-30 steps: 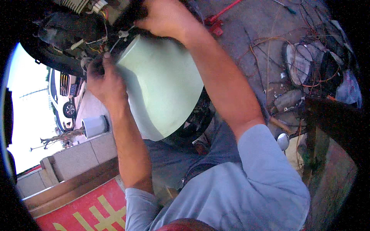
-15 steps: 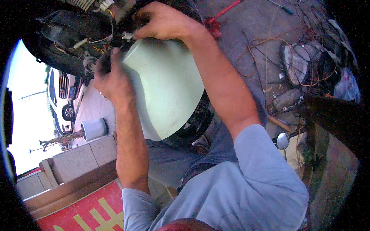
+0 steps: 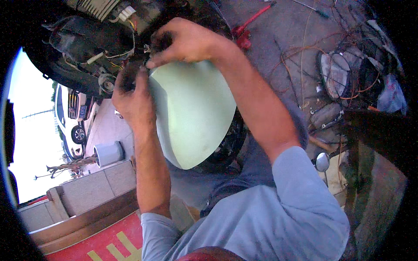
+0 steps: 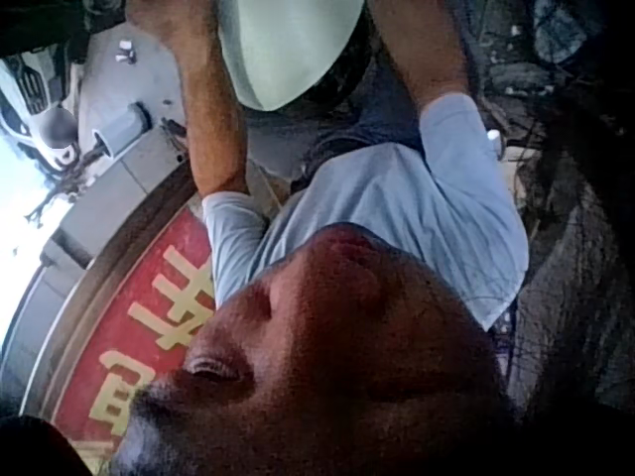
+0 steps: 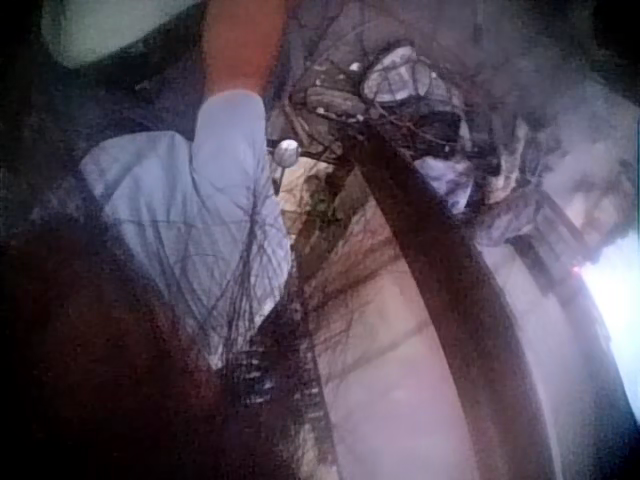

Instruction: The person works on the internal wiring and components of a scooter, using pliers to cut or secure wires and reaching into a shelf to retrieve items.

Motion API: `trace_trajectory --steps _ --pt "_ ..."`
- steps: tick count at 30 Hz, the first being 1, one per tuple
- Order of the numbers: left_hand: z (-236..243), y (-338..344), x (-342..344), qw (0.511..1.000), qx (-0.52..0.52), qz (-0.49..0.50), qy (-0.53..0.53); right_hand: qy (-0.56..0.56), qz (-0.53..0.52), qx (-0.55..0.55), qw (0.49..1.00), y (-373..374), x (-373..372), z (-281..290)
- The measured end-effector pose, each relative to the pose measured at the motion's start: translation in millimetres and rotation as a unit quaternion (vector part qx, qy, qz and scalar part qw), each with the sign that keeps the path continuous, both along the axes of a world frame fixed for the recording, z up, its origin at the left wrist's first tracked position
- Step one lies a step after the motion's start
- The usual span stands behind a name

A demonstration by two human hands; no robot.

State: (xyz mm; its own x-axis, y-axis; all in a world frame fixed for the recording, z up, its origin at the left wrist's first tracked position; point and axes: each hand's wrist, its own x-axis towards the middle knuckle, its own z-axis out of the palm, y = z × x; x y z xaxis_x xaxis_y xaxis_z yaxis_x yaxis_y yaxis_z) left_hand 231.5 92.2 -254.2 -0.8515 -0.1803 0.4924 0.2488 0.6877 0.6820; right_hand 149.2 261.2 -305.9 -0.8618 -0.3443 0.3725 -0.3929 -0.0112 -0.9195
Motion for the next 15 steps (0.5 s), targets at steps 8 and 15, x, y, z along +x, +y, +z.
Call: trace_trajectory --steps 8,15 --pt "14 -10 -2 0.997 -0.070 0.013 -0.039 0.129 0.090 -0.002 0.988 19 4 2" --pt "18 -15 -7 0.994 -0.087 0.013 -0.071 0.064 0.051 -0.049 0.995 1 6 4"
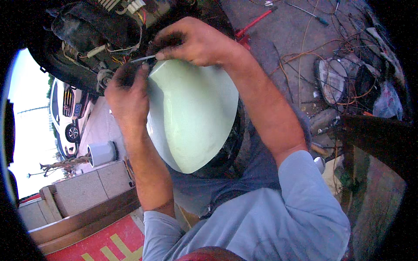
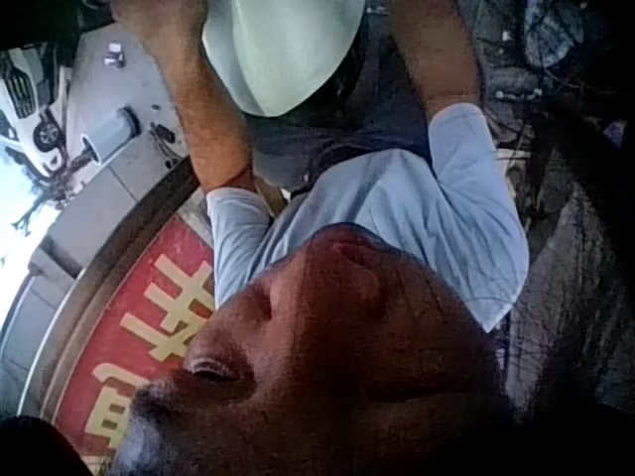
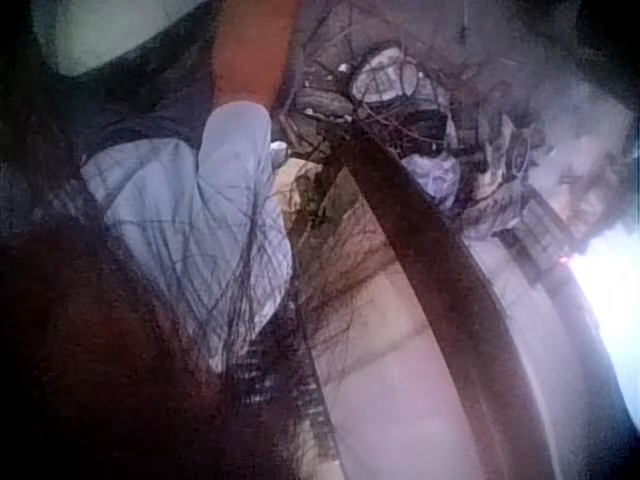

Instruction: The person works on the internal wiring and components of a scooter, using pliers to cut or secure wires and reaching into a shelf to retrieve items.

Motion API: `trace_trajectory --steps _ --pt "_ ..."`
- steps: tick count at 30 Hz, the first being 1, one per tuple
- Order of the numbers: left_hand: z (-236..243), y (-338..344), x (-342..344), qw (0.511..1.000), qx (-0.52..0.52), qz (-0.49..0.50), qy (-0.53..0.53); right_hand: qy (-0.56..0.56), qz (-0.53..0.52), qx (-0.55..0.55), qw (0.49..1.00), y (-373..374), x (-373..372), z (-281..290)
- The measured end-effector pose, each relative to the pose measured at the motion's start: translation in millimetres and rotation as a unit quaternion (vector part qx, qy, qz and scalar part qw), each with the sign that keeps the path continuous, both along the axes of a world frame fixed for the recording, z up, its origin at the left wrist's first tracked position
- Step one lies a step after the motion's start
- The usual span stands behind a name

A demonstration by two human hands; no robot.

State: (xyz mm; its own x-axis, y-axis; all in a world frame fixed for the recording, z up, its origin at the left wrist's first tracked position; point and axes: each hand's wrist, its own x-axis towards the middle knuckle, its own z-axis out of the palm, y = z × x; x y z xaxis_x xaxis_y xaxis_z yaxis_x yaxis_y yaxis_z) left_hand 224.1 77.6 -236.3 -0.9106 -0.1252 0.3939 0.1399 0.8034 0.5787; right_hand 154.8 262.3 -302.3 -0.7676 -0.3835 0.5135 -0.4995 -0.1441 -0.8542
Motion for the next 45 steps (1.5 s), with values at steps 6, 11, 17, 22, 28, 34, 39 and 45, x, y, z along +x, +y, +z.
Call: trace_trajectory --steps 6,11,17,22,28,34,39,45 --pt "1 -5 -1 0.998 0.030 -0.051 0.000 0.136 -0.120 0.084 0.980 -5 3 4" --pt "3 -6 -1 0.997 0.047 -0.056 -0.015 0.117 -0.167 0.086 0.975 -7 8 9" --pt "6 -5 1 0.998 0.042 -0.044 -0.016 0.098 -0.112 0.098 0.984 -1 3 14" --pt "2 -6 1 0.997 0.062 -0.047 -0.009 0.089 -0.087 0.078 0.989 0 0 13" --pt "-2 -12 2 0.996 0.061 -0.058 -0.012 0.068 -0.110 0.104 0.986 -8 2 12" --pt "2 -12 1 0.995 0.052 -0.082 -0.012 0.051 -0.100 0.092 0.989 -16 4 14" --pt "0 -3 8 0.998 0.005 -0.064 -0.002 0.085 -0.143 0.113 0.980 -18 11 16" --pt "-5 4 23 0.997 -0.010 -0.045 0.067 0.177 -0.171 0.102 0.964 -22 28 18"
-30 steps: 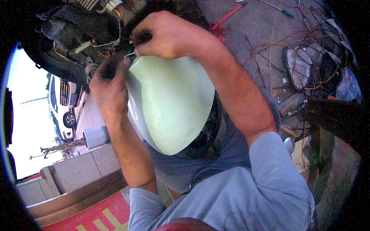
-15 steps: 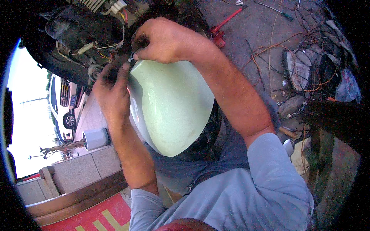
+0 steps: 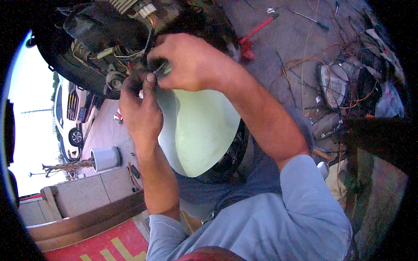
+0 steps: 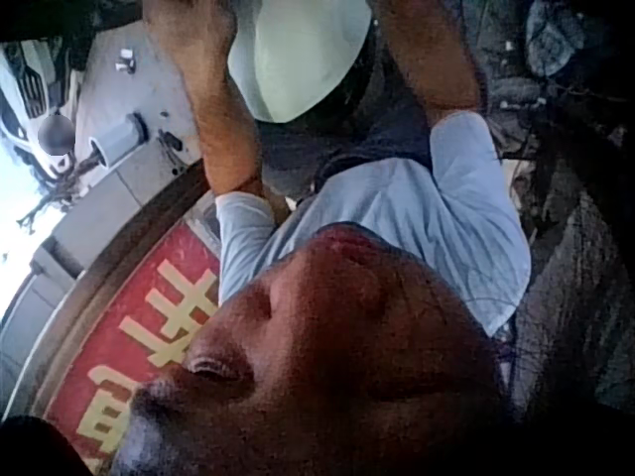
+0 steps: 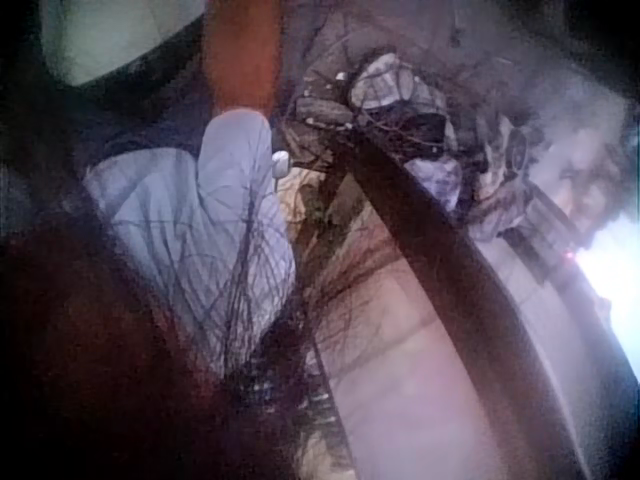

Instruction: The person works on the internal wiring and components of a scooter, using pliers to cut or secure wires and reaching into a shelf to retrieve items.

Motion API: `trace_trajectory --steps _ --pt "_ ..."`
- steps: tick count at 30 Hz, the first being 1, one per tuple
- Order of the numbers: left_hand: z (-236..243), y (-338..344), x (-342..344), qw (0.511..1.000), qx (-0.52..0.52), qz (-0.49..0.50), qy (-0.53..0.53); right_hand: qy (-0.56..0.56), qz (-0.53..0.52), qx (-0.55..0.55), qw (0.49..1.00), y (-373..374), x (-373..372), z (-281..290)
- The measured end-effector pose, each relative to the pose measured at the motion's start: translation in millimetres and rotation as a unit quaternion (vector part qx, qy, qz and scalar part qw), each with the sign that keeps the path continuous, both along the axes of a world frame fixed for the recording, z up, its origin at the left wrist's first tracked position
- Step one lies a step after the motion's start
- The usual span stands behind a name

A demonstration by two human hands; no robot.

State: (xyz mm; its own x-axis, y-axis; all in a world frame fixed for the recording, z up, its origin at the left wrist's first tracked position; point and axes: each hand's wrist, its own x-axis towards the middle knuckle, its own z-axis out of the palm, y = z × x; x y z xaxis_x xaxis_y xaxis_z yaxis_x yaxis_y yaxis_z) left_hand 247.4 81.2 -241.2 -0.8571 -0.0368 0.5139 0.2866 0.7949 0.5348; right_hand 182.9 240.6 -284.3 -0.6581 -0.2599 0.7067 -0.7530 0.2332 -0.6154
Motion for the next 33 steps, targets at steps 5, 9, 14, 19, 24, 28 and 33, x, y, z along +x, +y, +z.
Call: trace_trajectory --steps 5,9,14,19,24,28,33 --pt "-1 1 -4 0.996 0.090 -0.004 -0.027 0.054 -0.064 0.000 0.997 -9 7 -4" --pt "-4 -1 -7 0.991 0.113 -0.049 0.054 0.030 -0.101 -0.034 0.994 -1 -2 -11" --pt "-9 -15 -2 0.998 0.002 -0.033 0.060 -0.015 -0.110 -0.085 0.990 12 -13 -21" --pt "-14 -27 -1 0.997 -0.033 -0.045 0.055 -0.123 -0.057 -0.123 0.983 14 -16 -27" --pt "-22 -30 1 0.995 -0.044 -0.082 0.046 -0.057 -0.071 -0.068 0.994 12 -17 -23" --pt "-24 -33 0 0.993 -0.047 -0.090 0.062 0.015 -0.118 0.043 0.992 20 -16 -9" --pt "-10 -36 -2 0.976 -0.171 -0.118 0.069 -0.087 -0.118 0.126 0.981 24 -12 4"
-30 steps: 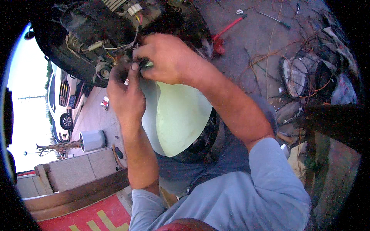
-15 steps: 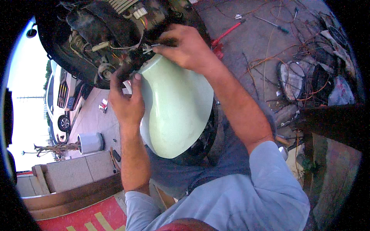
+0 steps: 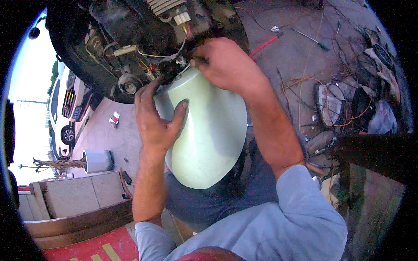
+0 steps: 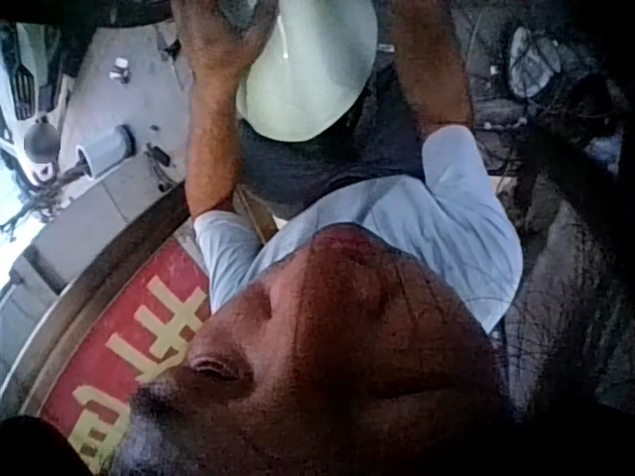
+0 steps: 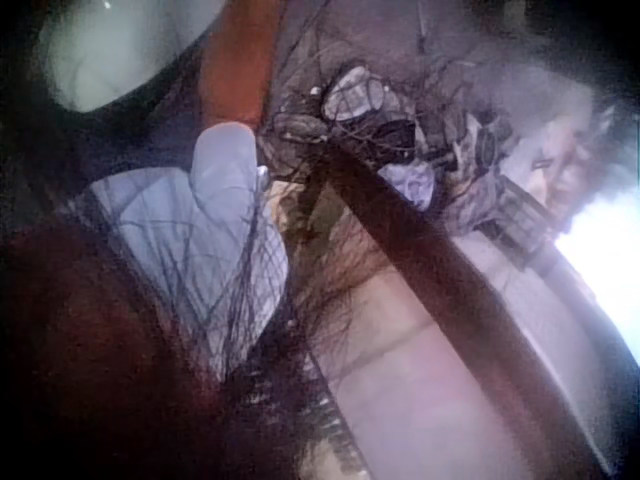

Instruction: The person works on the internal wiring and components of a scooter, using pliers to cut or secure wires and reaching into a shelf to retrieve items.

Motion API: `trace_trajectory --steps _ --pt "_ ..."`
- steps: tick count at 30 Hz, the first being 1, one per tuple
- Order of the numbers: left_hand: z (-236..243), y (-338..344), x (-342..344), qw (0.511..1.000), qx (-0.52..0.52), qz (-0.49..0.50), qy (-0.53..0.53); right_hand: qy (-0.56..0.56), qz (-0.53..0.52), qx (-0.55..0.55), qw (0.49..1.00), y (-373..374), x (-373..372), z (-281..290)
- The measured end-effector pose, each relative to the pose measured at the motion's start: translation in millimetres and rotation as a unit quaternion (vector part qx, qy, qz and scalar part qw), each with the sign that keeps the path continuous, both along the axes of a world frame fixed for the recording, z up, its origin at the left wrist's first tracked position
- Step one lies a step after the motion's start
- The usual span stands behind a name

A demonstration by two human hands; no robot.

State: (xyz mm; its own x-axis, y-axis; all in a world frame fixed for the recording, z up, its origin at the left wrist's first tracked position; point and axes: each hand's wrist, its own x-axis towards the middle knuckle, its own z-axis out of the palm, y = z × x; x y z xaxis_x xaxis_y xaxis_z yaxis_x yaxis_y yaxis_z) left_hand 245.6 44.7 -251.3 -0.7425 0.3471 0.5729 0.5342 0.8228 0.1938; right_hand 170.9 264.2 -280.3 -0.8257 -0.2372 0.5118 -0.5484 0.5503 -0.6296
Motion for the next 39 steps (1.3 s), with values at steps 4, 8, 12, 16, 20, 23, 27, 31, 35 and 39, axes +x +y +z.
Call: trace_trajectory --steps 4,8,12,16,20,23,27,31,35,39 --pt "8 13 -4 0.995 -0.089 0.017 -0.038 -0.072 0.033 -0.116 0.990 0 -1 -5" --pt "7 29 -5 0.992 -0.117 0.047 -0.008 -0.134 0.060 -0.189 0.971 7 -4 -16" --pt "3 32 -10 0.987 -0.147 0.048 0.032 -0.106 0.031 -0.219 0.969 8 -9 -25" --pt "-2 28 -13 0.991 -0.124 0.038 0.034 -0.075 0.058 -0.322 0.942 0 -14 -33" --pt "-6 27 -14 0.992 -0.112 0.019 0.051 -0.122 0.087 -0.353 0.924 3 -16 -38" --pt "-4 28 -12 0.992 -0.119 0.024 0.045 -0.171 0.075 -0.346 0.920 8 -16 -37" --pt "2 30 -11 0.990 -0.141 0.025 0.013 -0.120 0.091 -0.408 0.901 -3 -21 -39" --pt "5 30 -10 0.989 -0.146 0.030 -0.004 -0.117 0.082 -0.475 0.868 -17 -24 -50" --pt "8 26 -16 0.982 -0.179 0.009 0.056 -0.130 0.026 -0.424 0.896 -19 -30 -60" --pt "13 26 -18 0.981 -0.189 -0.018 0.031 -0.136 0.007 -0.428 0.894 -17 -34 -62"
